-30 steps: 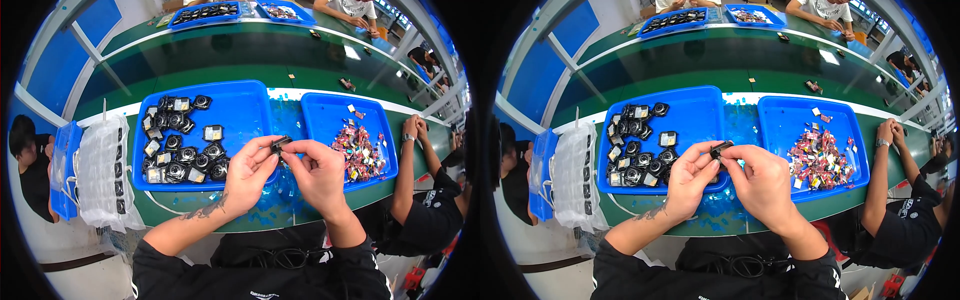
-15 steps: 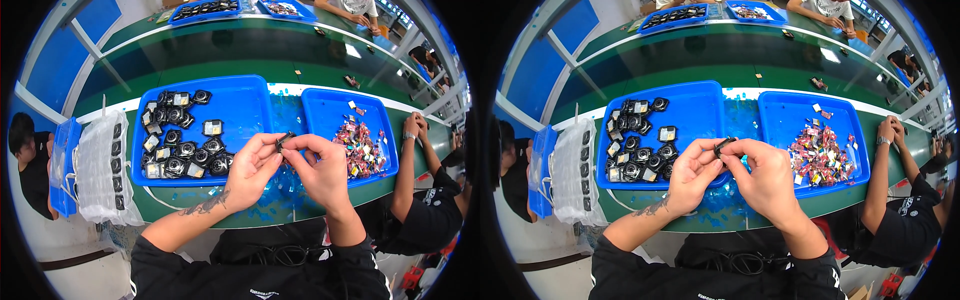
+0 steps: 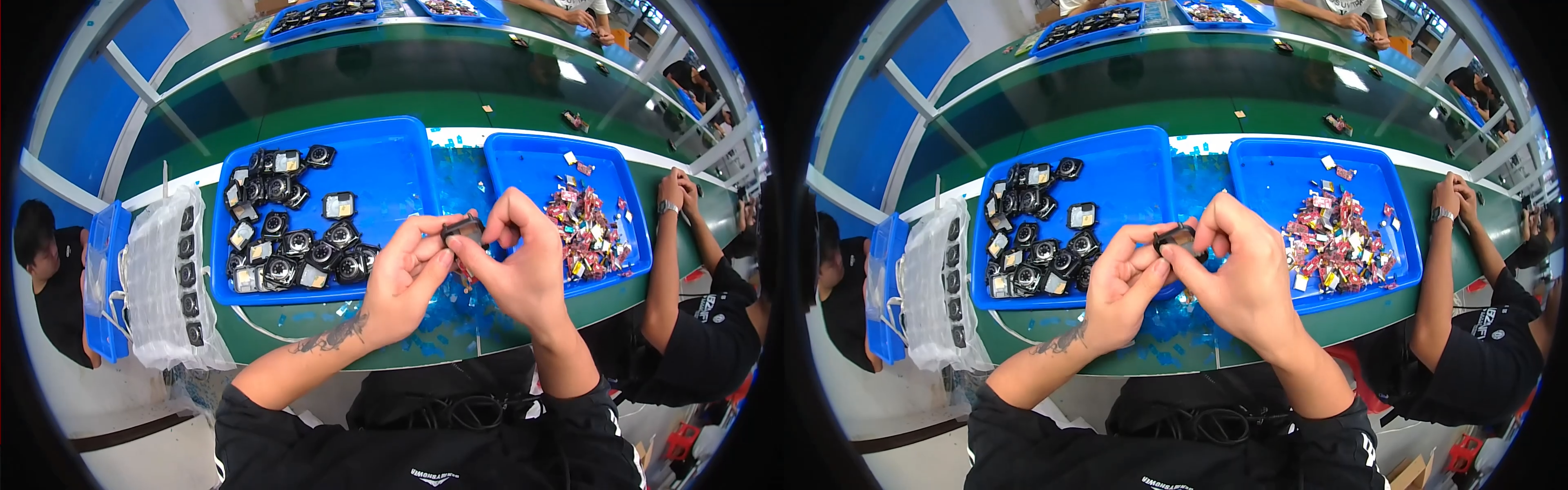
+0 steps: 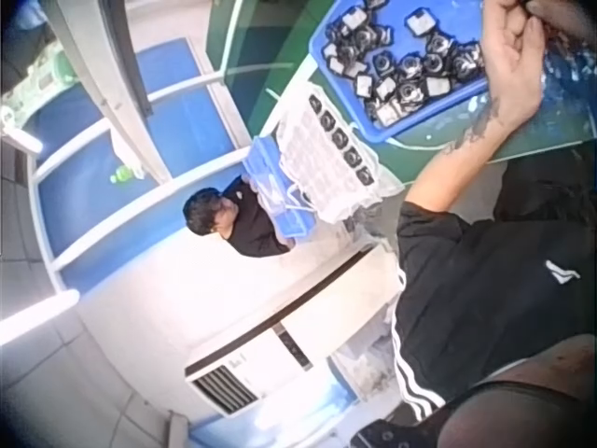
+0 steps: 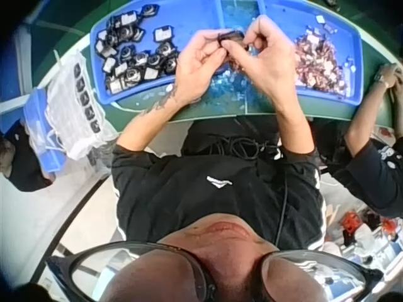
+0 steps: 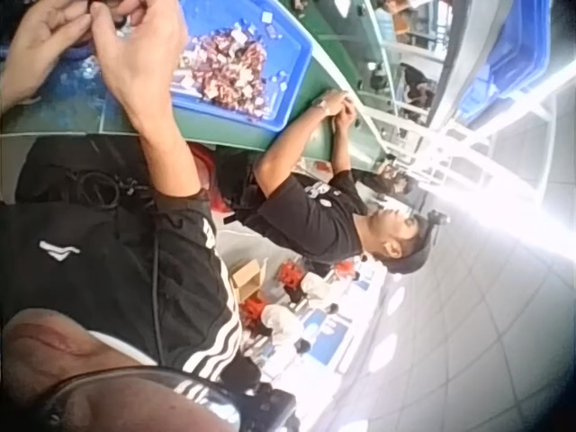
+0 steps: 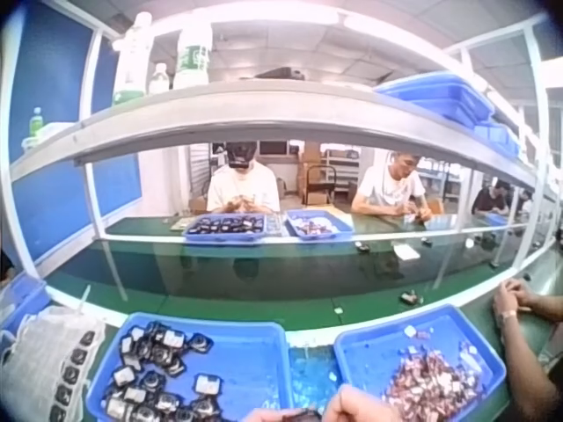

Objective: Assembling small electronic components (likely camera modules or sensors) at a factory workbench.

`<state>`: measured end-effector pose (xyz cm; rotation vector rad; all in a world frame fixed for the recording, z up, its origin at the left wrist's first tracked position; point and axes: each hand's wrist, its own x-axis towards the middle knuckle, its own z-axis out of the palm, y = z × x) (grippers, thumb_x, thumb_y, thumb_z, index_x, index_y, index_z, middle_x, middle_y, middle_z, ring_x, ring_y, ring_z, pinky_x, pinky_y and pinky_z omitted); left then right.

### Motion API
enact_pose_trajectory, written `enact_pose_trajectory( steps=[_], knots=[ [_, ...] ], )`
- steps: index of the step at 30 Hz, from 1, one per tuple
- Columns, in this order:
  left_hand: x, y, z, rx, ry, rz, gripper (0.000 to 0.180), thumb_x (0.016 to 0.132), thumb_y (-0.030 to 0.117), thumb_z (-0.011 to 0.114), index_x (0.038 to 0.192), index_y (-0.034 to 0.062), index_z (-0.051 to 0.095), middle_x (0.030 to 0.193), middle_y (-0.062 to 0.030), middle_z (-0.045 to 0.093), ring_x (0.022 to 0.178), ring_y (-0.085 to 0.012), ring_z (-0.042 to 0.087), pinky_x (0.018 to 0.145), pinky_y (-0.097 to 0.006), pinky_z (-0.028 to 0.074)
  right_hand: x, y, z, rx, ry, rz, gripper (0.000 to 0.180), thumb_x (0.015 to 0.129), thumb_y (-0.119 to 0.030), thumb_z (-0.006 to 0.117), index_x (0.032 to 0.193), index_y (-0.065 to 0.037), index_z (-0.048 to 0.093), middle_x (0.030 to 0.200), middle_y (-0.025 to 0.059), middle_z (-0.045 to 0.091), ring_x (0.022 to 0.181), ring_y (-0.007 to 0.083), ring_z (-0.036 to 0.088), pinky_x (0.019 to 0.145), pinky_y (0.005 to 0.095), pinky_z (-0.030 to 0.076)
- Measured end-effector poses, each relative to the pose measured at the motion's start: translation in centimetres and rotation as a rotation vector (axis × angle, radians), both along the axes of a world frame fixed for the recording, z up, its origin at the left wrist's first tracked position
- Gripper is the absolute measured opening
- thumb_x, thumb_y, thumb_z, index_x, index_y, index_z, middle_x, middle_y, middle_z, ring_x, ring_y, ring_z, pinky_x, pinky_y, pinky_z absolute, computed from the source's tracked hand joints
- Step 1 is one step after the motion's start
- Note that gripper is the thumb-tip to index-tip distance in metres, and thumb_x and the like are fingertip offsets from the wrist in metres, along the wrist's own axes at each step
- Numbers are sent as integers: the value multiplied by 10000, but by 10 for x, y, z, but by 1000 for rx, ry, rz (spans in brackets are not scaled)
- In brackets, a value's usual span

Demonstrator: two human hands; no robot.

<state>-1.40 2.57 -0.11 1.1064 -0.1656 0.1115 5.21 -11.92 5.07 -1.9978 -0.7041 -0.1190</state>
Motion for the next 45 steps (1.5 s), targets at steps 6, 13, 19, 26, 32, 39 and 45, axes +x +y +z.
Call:
enact_pose_trajectory(
  steps=[6, 13, 19, 26, 32, 39, 45],
  knots=[
    [6, 6, 3, -115, 153, 91, 358, 979, -1, 459, 1331, -2, 389, 1265, -185, 563, 1130, -201, 587, 953, -321, 510, 4, -15, -18, 123, -11, 76, 219, 758, -5, 726, 953, -19, 627, 872, 87, 612, 790, 192, 594, 709, 299, 478],
    [6, 12, 1, 286, -43, 67, 286, 965, -26, 457, 1228, -30, 571, 1189, -131, 602, 1085, -172, 597, 931, -287, 493, -7, -21, -23, -17, -310, 164, 218, 708, 10, 763, 912, -31, 698, 845, 93, 662, 775, 242, 647, 667, 330, 510],
    [4, 12, 9, 649, -193, 155, 241, 838, -5, 635, 1069, 25, 696, 927, -103, 630, 773, -204, 634, 663, -298, 504, -16, -28, -18, 153, 99, 113, 119, 807, -8, 731, 913, 23, 688, 827, 81, 697, 708, 103, 640, 653, 242, 507],
    [3, 16, 12, 688, -186, 39, 175, 843, 4, 648, 1010, 5, 699, 948, -116, 641, 822, -220, 665, 678, -305, 514, -3, -39, -5, 161, 190, 316, 233, 811, -1, 695, 1044, -8, 693, 865, 79, 675, 746, 121, 615, 649, 246, 483],
    [4, 17, 14, 740, -202, 26, 175, 832, 6, 671, 1004, 8, 703, 1002, -124, 657, 845, -233, 673, 713, -310, 533, 5, -41, 4, 38, 206, 404, 124, 821, -23, 707, 944, -21, 697, 838, 61, 662, 727, 113, 601, 645, 244, 478],
    [4, 16, 12, 725, -261, 50, 203, 809, -31, 685, 1009, -6, 712, 1003, -138, 672, 832, -184, 660, 704, -278, 521, 1, -41, -20, 493, 714, 459, 105, 894, -49, 663, 947, 41, 654, 888, 57, 668, 792, 74, 605, 698, 214, 493],
    [-2, 11, 12, 352, 70, -60, 165, 876, -13, 647, 1031, -53, 689, 995, -110, 660, 863, -137, 656, 715, -241, 545, -10, -35, -32, 569, 730, 210, 84, 892, -52, 664, 935, 19, 666, 852, 55, 674, 693, 57, 576, 618, 203, 458]
  ],
)
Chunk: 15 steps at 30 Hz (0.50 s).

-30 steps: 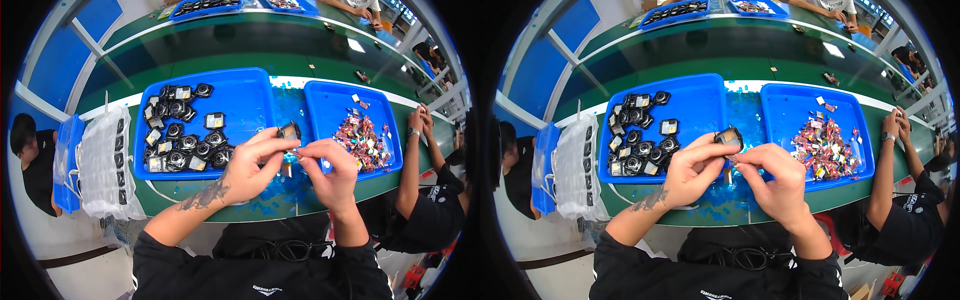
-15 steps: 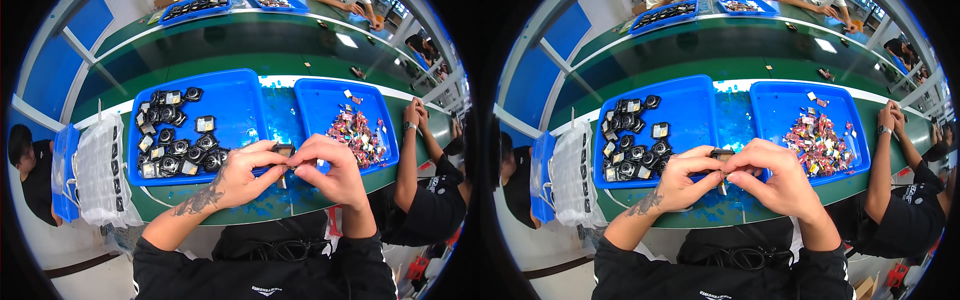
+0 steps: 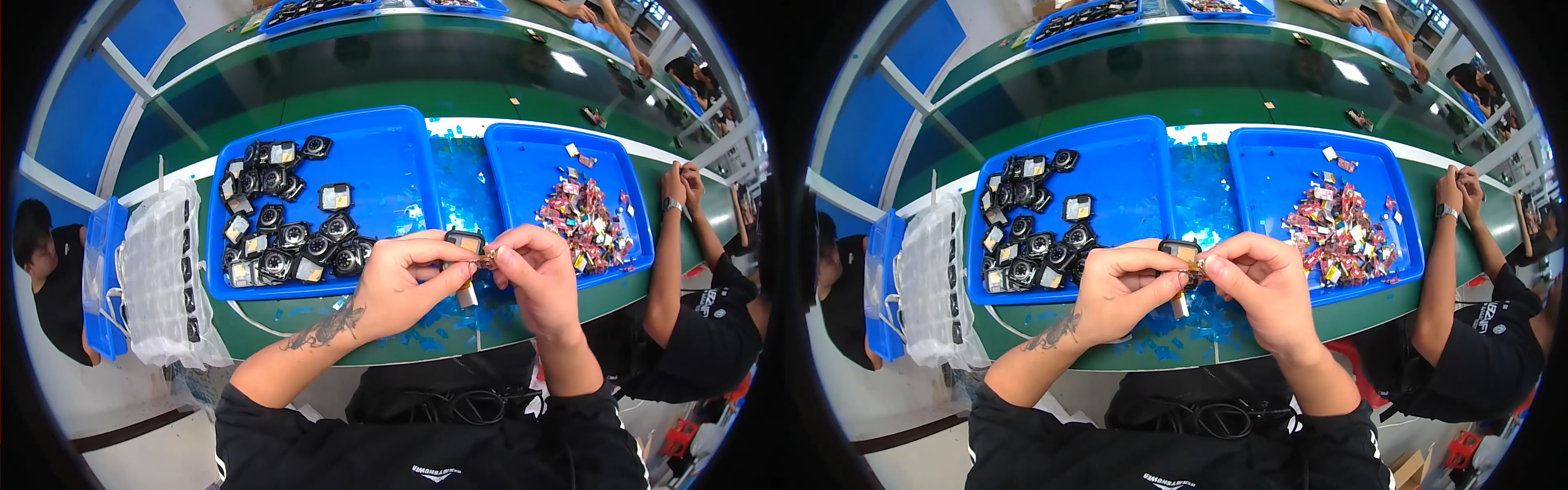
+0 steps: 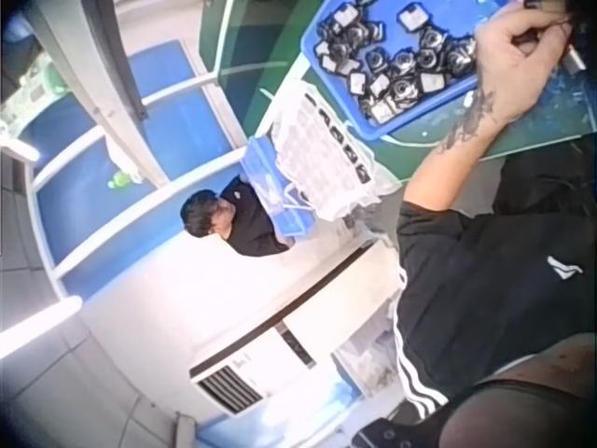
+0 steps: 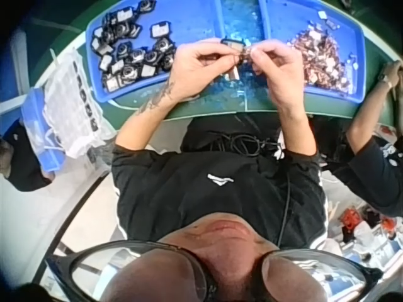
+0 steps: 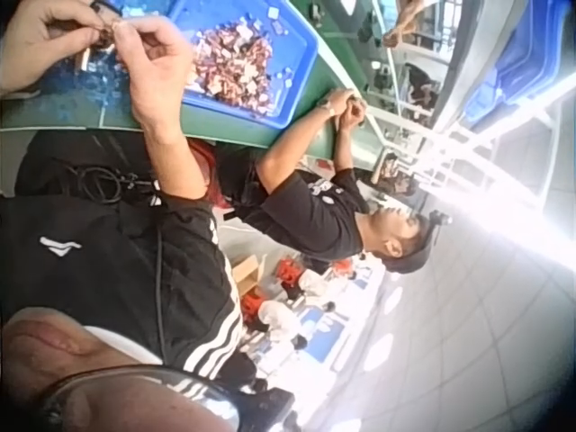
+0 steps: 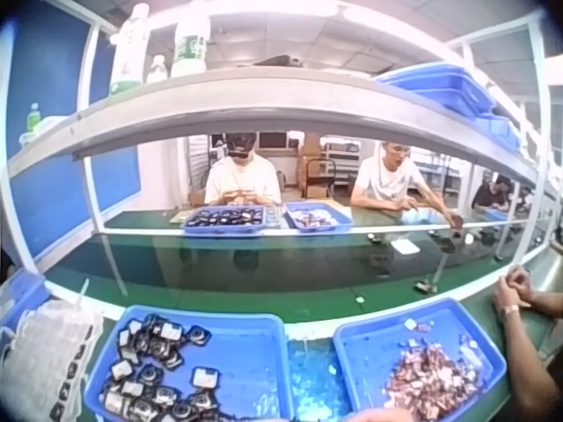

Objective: Assembling small electronic components (likely camera modules or sensors) at a factory workbench.

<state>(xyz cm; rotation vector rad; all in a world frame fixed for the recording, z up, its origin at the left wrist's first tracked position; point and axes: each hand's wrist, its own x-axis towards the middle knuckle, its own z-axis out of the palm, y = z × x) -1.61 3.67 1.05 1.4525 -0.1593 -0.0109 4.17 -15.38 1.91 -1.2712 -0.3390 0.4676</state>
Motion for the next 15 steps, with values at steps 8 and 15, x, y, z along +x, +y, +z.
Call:
enact_pose_trajectory(
  steps=[8, 15],
  knots=[
    [-1, -10, -9, -178, 75, 101, 160, 901, -10, 620, 1031, -89, 670, 996, -94, 655, 882, -124, 651, 756, -227, 552, -11, 15, -9, 53, 45, -155, 78, 911, -77, 644, 890, -2, 633, 756, 7, 620, 633, 37, 513, 559, 194, 399],
    [1, -10, -12, -206, 121, 121, 154, 902, 10, 626, 1010, -86, 678, 973, -82, 658, 844, -110, 657, 727, -211, 542, -13, 18, -8, -4, -76, -188, 78, 902, -43, 646, 941, 12, 606, 854, 36, 615, 751, 59, 571, 644, 191, 471]
  ],
)
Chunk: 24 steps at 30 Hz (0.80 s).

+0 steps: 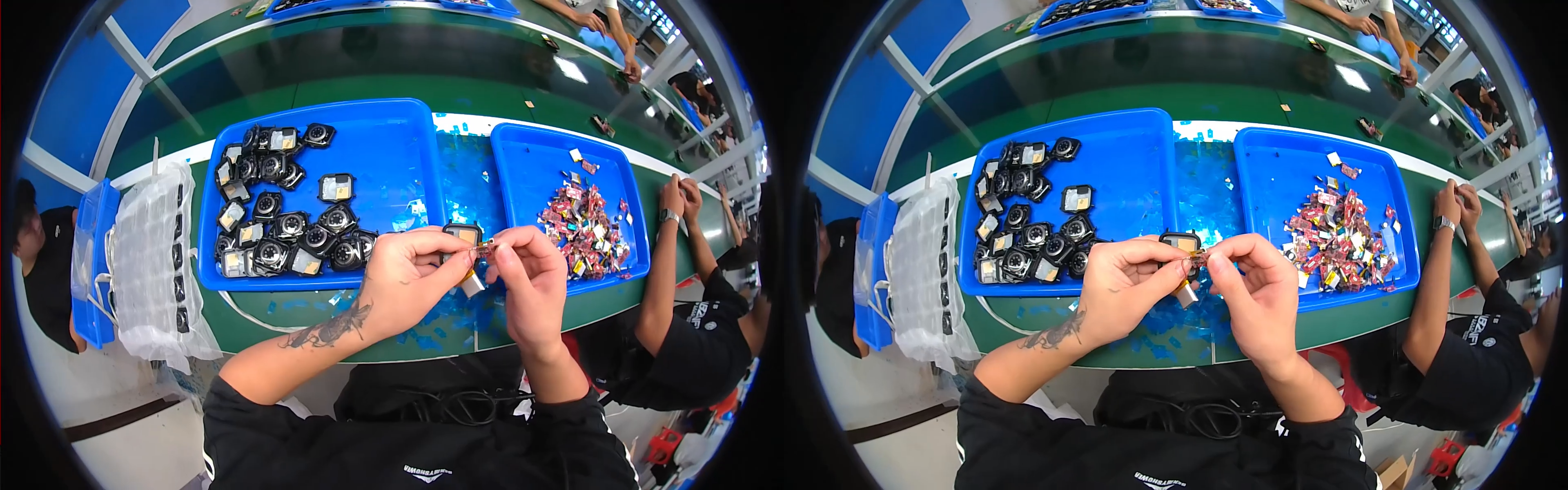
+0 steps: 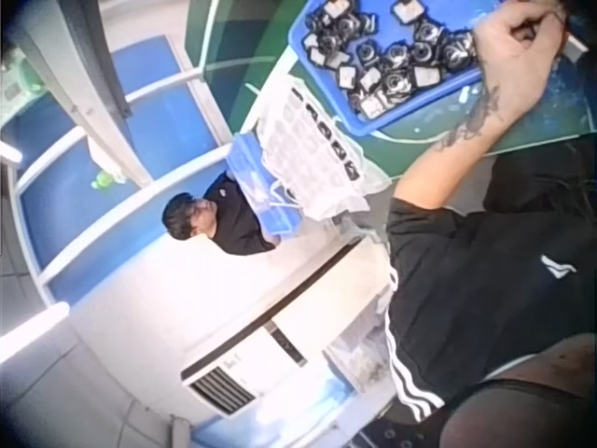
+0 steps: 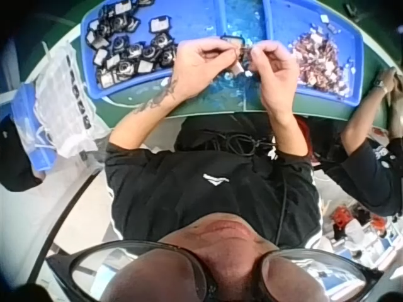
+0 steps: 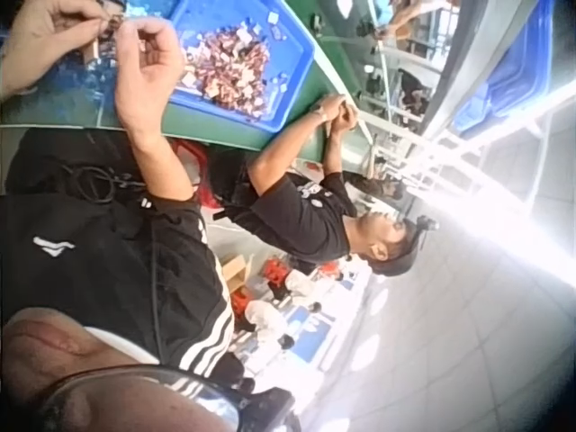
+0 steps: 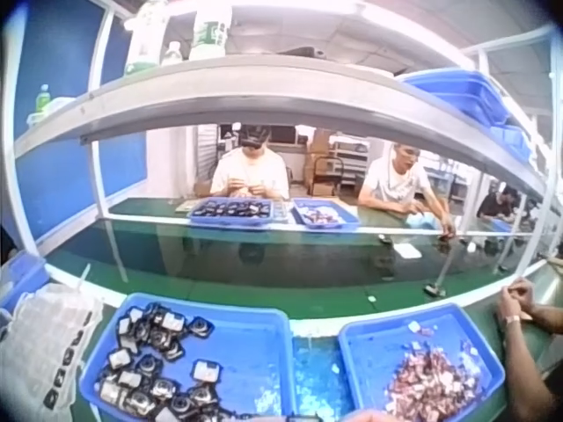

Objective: Assembling small electronic components (likely camera modules or sensors) at a factory workbench.

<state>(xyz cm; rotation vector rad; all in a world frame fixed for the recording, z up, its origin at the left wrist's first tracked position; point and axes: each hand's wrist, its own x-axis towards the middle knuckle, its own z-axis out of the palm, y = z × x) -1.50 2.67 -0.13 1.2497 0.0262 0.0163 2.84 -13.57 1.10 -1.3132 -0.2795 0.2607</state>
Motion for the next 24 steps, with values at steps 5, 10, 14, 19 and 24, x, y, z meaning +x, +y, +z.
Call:
enact_pose_trajectory(
  steps=[5, 10, 14, 19, 24],
  knots=[
    [0, 5, 5, 106, -56, -62, 197, 909, 6, 613, 1080, -81, 659, 1050, -101, 666, 883, -127, 667, 772, -226, 551, 2, 1, 3, -97, -160, -44, 166, 824, 72, 691, 943, 32, 583, 902, 66, 628, 836, 88, 619, 692, 198, 509],
    [0, 1, 3, -88, -62, -49, 368, 923, -35, 564, 1289, -59, 538, 1240, -146, 610, 1075, -166, 624, 930, -268, 518, -2, 7, -10, -242, -381, -162, 168, 817, 53, 710, 928, 36, 585, 884, 78, 631, 788, 100, 640, 669, 204, 532],
    [-1, 0, 4, -79, -91, -32, 360, 924, -44, 557, 1283, -59, 544, 1273, -152, 592, 1095, -170, 613, 938, -271, 513, -5, 13, -15, -162, -372, -259, 171, 814, 57, 712, 930, 38, 587, 881, 75, 630, 785, 97, 636, 681, 201, 533],
    [-1, 0, 1, -40, -107, -10, 351, 925, -46, 552, 1276, -54, 556, 1282, -159, 586, 1103, -167, 609, 935, -272, 513, -7, 14, -18, -133, -352, -291, 180, 807, 50, 725, 926, 31, 592, 878, 69, 630, 755, 78, 615, 640, 190, 500],
    [1, 0, 0, -22, -163, -14, 358, 928, -65, 530, 1285, -52, 554, 1191, -137, 630, 1027, -165, 640, 846, -264, 546, -4, 9, -20, -297, -528, -263, 229, 781, 47, 746, 949, 14, 595, 860, 56, 616, 694, 67, 571, 612, 192, 465]
  ],
)
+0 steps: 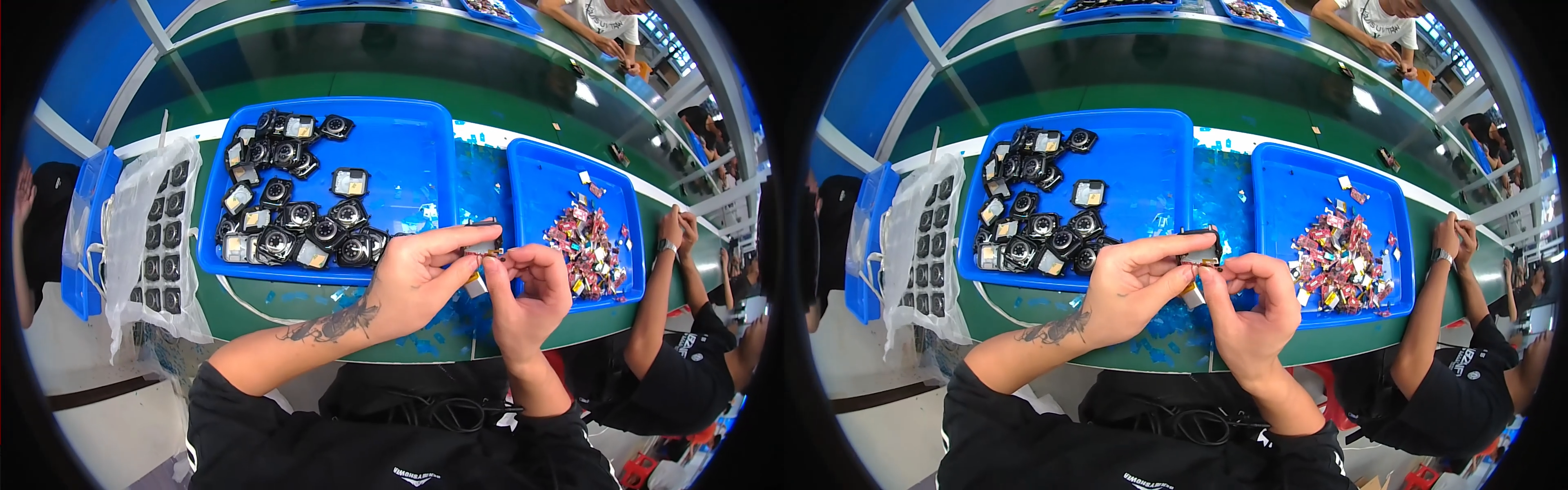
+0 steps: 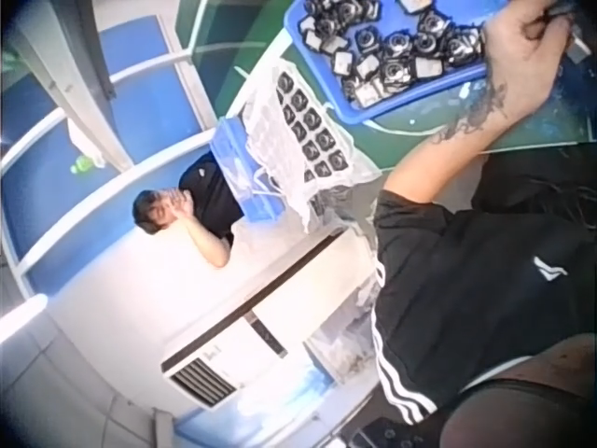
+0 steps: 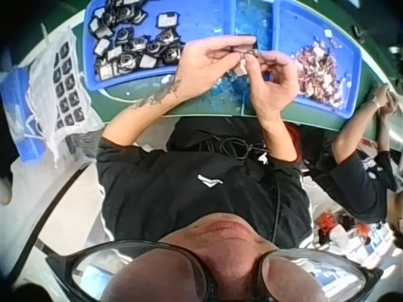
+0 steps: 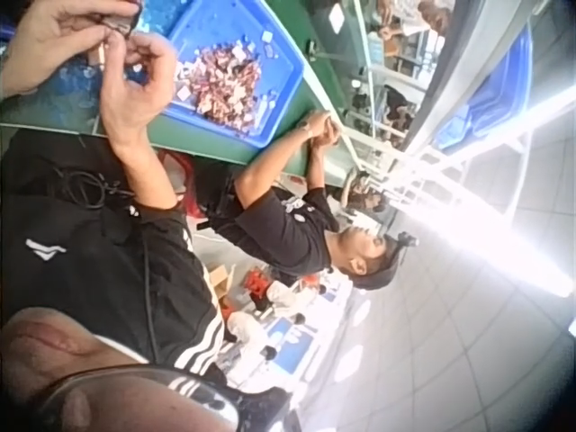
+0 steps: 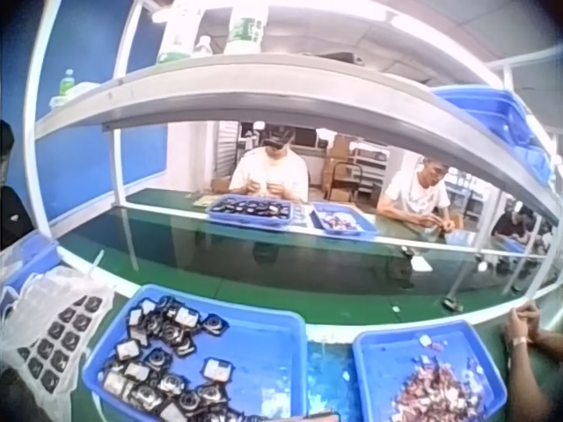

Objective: Assembling small electronic components (likely camera modules or sensors) at a factory workbench.

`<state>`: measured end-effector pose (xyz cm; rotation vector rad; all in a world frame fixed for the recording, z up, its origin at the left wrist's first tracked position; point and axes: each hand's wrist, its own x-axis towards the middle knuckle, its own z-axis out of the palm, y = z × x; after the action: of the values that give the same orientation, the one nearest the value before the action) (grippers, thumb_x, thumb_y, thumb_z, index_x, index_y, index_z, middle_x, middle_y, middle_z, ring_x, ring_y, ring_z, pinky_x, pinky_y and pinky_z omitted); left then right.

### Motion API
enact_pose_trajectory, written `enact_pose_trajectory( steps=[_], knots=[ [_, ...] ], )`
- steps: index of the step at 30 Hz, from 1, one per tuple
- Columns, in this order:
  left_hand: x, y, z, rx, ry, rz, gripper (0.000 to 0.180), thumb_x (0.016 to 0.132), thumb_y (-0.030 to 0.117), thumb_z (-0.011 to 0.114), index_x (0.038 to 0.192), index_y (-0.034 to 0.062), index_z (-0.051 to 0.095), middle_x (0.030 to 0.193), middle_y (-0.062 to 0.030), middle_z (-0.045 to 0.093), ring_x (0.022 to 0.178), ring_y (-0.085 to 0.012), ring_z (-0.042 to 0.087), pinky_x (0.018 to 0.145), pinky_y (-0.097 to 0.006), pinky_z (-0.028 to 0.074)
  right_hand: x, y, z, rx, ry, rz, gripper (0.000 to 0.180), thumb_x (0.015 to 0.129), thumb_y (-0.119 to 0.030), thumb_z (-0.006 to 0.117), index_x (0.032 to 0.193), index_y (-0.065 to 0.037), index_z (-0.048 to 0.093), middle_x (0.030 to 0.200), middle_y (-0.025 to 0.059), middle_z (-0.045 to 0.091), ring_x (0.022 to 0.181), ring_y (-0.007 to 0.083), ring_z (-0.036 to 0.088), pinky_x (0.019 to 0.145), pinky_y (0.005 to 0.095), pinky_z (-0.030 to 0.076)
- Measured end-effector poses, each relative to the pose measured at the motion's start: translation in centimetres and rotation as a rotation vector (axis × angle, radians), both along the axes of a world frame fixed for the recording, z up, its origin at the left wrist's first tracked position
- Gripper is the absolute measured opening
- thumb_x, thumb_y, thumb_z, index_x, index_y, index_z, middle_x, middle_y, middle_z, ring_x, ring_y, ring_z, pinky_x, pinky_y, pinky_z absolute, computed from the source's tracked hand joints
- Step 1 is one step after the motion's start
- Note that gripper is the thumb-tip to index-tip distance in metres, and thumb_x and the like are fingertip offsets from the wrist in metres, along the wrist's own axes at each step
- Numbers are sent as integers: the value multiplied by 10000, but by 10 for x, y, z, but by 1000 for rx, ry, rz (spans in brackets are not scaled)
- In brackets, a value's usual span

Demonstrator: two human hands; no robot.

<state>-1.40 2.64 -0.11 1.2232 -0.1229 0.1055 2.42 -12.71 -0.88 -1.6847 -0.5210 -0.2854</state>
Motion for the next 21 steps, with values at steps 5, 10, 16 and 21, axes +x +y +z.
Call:
enact_pose_trajectory(
  steps=[5, 10, 16, 21],
  knots=[
    [-2, -2, 6, -23, 19, 16, 408, 924, -93, 480, 1323, -16, 455, 1225, -171, 611, 1072, -163, 623, 853, -248, 515, 6, -1, 6, -121, -14, 20, 319, 783, 67, 721, 1064, 18, 578, 936, 72, 600, 778, 80, 574, 616, 196, 481],
    [-5, -1, 3, -70, 114, 19, 467, 917, -95, 488, 1345, 45, 364, 1222, -169, 611, 1063, -166, 628, 773, -222, 516, 7, 4, 16, -144, 137, 161, 436, 801, 77, 683, 1207, 19, 537, 982, 77, 591, 841, 106, 589, 656, 219, 535],
    [0, -2, 3, 94, 66, 190, 664, 906, -57, 540, 1460, 95, 207, 1409, -212, 431, 1167, -204, 568, 776, -242, 526, 55, 9, 41, -290, 278, 319, 471, 769, 46, 700, 1206, -43, 548, 859, 23, 599, 796, 92, 601, 719, 243, 536],
    [2, 2, 0, 527, -311, 368, 695, 846, -35, 618, 1437, -17, 254, 1403, -230, 409, 1183, -320, 564, 782, -355, 565, 223, 44, 44, -436, 364, 159, 534, 742, -87, 782, 1203, 26, 537, 824, 105, 680, 687, 143, 621, 648, 264, 506]
  ],
)
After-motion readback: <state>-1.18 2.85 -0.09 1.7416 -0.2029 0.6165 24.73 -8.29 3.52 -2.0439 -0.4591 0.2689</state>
